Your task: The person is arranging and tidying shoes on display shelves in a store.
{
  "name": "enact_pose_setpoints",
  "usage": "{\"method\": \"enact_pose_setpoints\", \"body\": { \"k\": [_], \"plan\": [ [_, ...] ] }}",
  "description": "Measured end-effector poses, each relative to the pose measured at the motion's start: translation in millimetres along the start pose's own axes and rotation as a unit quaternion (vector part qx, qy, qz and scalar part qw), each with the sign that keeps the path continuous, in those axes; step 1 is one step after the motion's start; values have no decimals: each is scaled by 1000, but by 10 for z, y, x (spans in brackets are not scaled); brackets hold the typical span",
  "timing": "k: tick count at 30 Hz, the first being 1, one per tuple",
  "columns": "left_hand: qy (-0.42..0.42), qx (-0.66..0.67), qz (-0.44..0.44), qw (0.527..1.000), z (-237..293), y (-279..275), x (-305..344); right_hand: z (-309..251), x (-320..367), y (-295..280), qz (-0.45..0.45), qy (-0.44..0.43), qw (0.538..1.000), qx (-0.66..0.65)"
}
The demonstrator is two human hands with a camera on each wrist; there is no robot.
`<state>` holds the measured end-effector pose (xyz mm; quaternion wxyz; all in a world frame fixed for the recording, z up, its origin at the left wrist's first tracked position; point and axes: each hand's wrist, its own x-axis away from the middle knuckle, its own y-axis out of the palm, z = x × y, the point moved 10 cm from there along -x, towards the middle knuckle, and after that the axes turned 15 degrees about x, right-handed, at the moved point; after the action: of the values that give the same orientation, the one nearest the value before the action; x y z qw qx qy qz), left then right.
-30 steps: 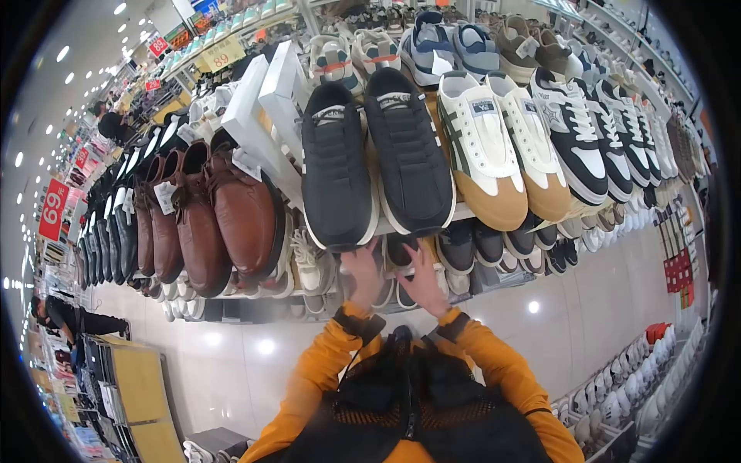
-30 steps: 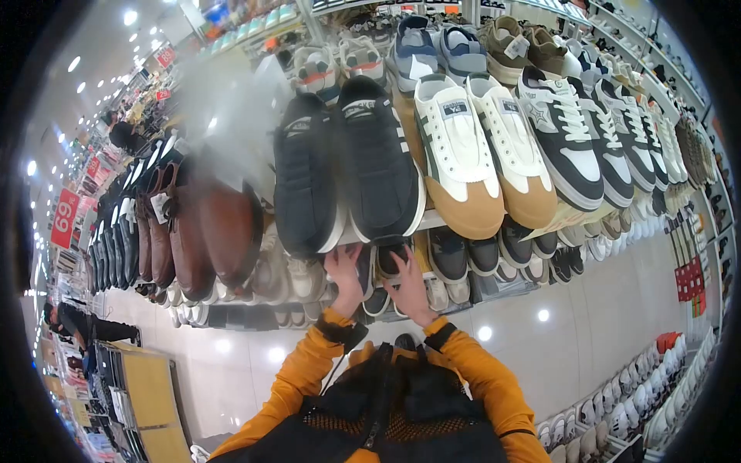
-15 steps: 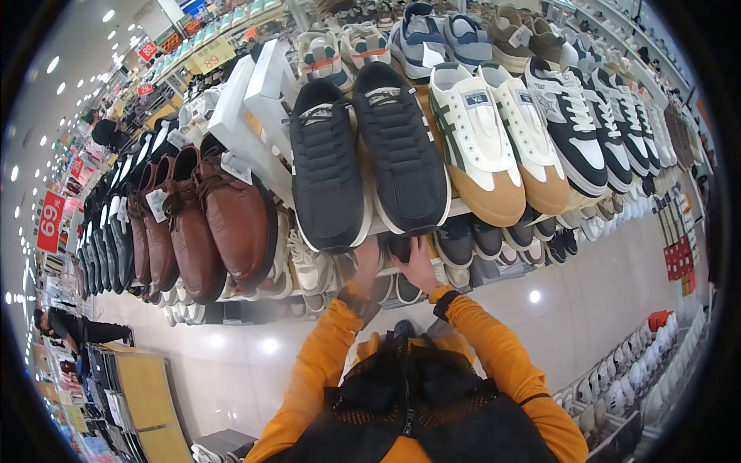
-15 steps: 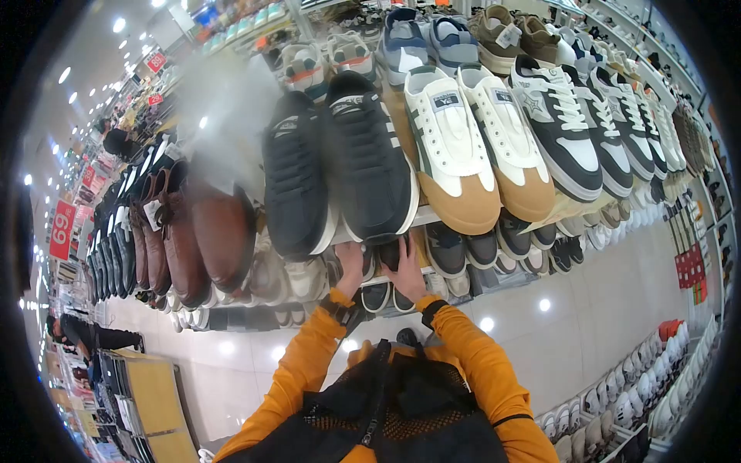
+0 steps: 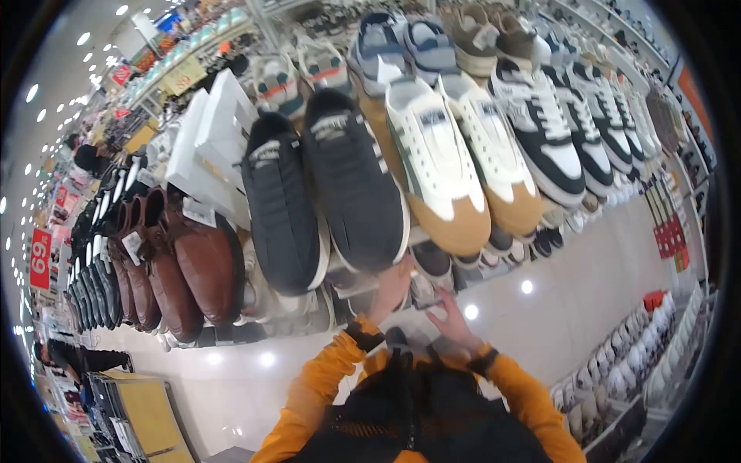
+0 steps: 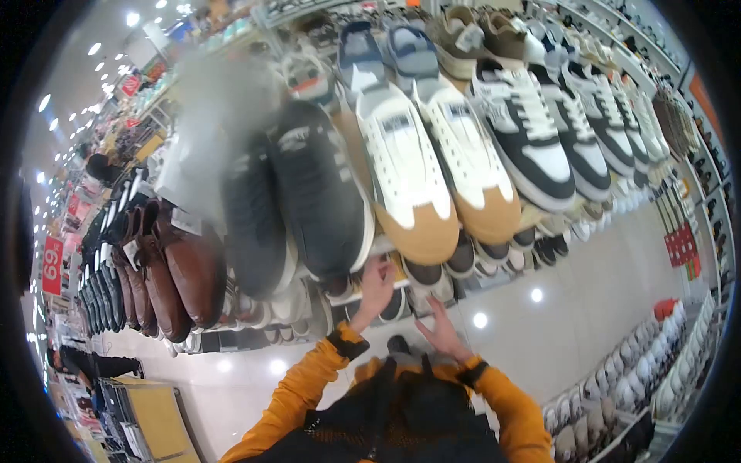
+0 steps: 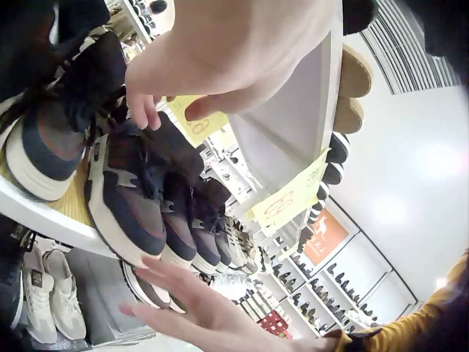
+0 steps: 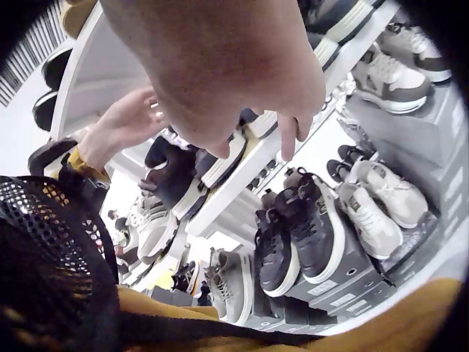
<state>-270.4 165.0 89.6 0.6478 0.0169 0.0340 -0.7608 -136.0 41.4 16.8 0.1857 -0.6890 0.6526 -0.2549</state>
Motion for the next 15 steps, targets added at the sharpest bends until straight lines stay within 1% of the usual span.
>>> {"method": "enact_pose_setpoints", "body": {
  "k": [2, 3, 4, 6, 7, 8, 9, 10, 12, 13, 15],
  "plan": [
    [3, -130, -2, 992, 253, 221, -86, 374, 221, -215, 54, -16, 998, -2],
    [-129, -29, -39, 990, -250, 356, -213, 471, 355, -340, 55, 15, 998, -17],
    [-82, -211, -79, 971, -316, 475, -360, 548, 506, -506, 54, 44, 997, -31],
    [-7, -278, -149, 949, -75, 689, -442, 948, 728, -607, 21, 116, 988, -98],
    [211, -257, 0, 943, -259, 623, -504, 993, 756, -713, 18, 105, 990, -96],
    [414, -220, 144, 871, -547, 564, -327, 1066, 820, -831, 24, 111, 990, -82],
    [415, -223, 149, 870, -510, 681, -337, 1124, 894, -953, 31, 121, 990, -69],
    [413, -244, 141, 866, -503, 533, -162, 1177, 932, -1041, 23, 125, 988, -82],
    [405, -286, 129, 859, -413, 331, 46, 1369, 984, -1248, 45, 110, 989, -85],
    [399, -307, 124, 855, -361, 377, 37, 1409, 987, -1401, 39, 104, 990, -83],
    [388, -352, 112, 844, -116, 453, -74, 1541, 1024, -1593, -14, 142, 987, -72]
  ]
}}
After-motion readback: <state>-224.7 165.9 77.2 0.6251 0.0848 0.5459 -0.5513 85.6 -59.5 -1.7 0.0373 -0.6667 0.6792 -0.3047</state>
